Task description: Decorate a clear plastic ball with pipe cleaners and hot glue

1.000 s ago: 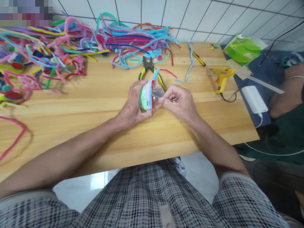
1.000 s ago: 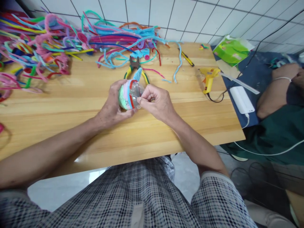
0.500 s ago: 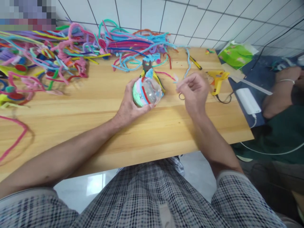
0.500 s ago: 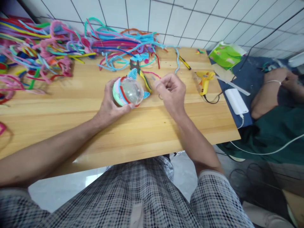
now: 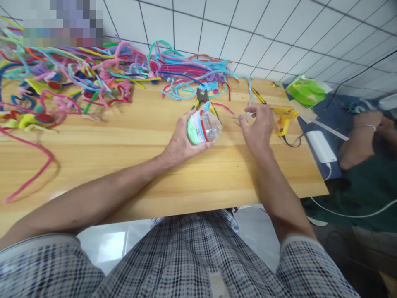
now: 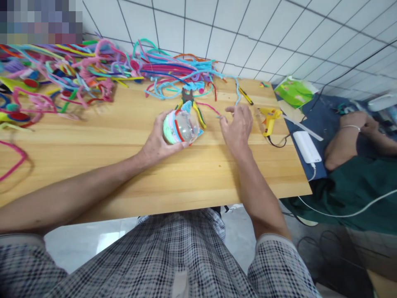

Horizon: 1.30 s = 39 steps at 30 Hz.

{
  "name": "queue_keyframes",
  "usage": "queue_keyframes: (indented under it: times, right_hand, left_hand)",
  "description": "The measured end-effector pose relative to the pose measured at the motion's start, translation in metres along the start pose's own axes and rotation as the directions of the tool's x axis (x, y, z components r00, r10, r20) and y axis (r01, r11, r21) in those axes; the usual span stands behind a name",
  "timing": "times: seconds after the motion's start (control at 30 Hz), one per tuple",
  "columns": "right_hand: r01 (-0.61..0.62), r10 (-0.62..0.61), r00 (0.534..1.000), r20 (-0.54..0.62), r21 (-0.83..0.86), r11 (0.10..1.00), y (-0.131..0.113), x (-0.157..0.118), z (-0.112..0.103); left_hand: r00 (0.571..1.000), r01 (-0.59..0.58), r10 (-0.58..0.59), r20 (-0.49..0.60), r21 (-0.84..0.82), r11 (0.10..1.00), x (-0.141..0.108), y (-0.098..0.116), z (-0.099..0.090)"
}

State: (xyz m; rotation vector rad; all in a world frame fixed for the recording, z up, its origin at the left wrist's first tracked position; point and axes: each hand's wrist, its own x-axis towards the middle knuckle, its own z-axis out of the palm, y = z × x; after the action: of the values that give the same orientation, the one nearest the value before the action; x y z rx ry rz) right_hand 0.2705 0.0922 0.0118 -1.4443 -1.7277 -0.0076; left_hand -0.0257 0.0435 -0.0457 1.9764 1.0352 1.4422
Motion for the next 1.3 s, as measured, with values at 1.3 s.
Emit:
queue_keyframes:
  times: [1.3]
  right_hand:
    - [0.205,-0.314,0.931,0.187,0.443,0.873,-0.079,-0.066,0.018]
  left_hand:
    - [0.980,0.176,-0.148,0.130,-0.240,0.955,-0.008,0.006,-0.003]
